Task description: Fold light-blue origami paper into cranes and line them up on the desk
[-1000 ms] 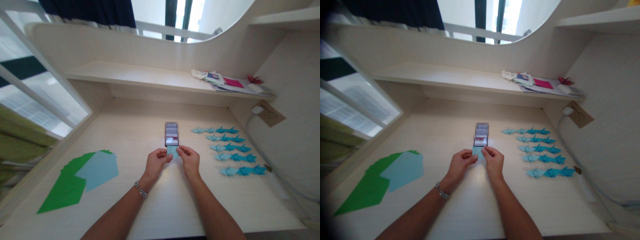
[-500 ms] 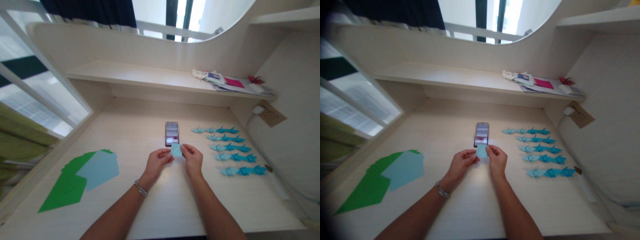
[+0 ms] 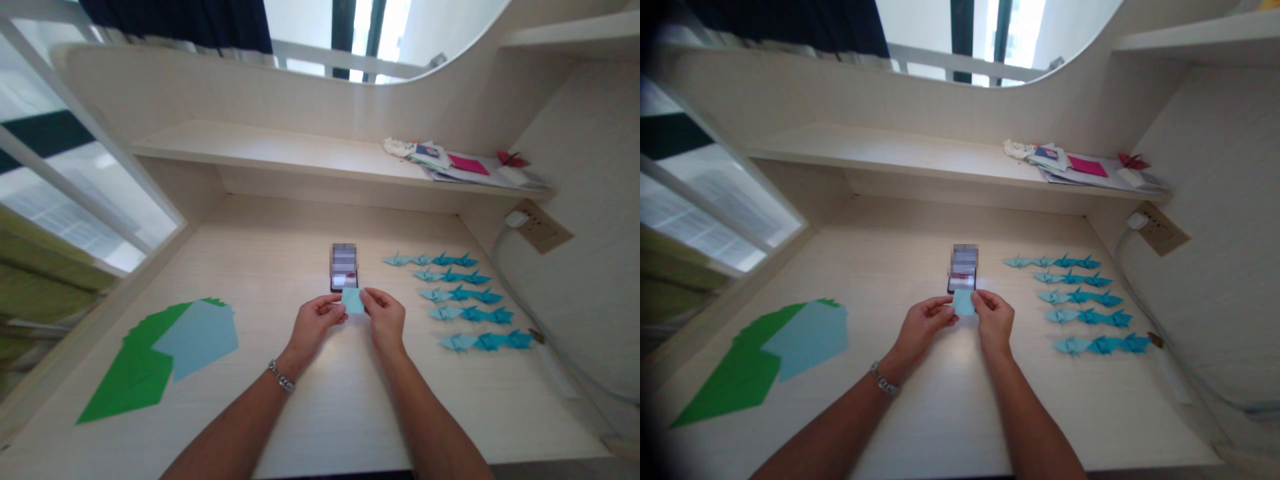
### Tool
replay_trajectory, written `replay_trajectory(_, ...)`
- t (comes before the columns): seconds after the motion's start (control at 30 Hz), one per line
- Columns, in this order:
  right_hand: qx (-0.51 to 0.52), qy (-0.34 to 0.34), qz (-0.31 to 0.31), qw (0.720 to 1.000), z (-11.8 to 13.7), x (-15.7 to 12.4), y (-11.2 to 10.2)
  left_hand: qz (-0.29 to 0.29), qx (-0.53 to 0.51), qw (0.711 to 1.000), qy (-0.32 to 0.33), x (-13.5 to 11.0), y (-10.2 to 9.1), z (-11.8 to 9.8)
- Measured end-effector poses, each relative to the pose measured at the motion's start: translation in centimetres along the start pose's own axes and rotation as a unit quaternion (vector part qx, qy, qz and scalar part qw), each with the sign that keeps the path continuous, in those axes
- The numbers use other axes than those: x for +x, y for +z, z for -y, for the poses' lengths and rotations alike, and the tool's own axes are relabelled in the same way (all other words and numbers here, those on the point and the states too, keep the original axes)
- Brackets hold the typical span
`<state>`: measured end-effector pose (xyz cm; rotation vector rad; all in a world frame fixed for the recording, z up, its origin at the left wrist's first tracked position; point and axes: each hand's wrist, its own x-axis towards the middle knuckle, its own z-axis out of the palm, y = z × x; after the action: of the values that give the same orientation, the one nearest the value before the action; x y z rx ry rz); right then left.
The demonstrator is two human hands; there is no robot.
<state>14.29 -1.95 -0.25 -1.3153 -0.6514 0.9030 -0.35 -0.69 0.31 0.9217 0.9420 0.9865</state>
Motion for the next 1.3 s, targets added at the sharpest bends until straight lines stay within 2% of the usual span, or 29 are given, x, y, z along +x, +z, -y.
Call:
replay_trajectory(0.17,-0.015,-0.009,0.033,0.999,0.09,-0.20,0.09,0.008,0.026,1.000,0.012,-0.03,-0.12,-0.06)
replay_trajectory(0.27,-0.032,-0.015,0.050,0.998,0.30,-0.33,0.14,0.010,0.006,1.000,0.005,0.07,-0.30,-0.07)
replay_trajectory(0.47,-0.062,-0.021,0.069,0.995,0.76,-0.69,0.36,-0.024,-0.009,0.999,-0.021,0.25,-0.29,0.17)
replay_trajectory(0.77,-0.071,-0.024,0.096,0.993,0.82,-0.62,0.20,-0.020,-0.061,0.998,0.003,0.04,0.02,-0.22)
replay_trajectory(0.83,-0.070,-0.018,0.101,0.992,0.69,-0.48,0.14,-0.023,-0.053,0.998,0.003,0.03,0.03,-0.26)
replay_trajectory(1.03,-0.054,0.011,0.119,0.991,0.47,-0.12,-0.04,0.018,0.042,0.999,-0.011,0.15,-0.17,0.03)
replay_trajectory(1.3,-0.028,0.038,0.207,0.977,0.48,-0.70,0.45,-0.062,0.008,0.998,0.027,0.47,-0.38,0.06)
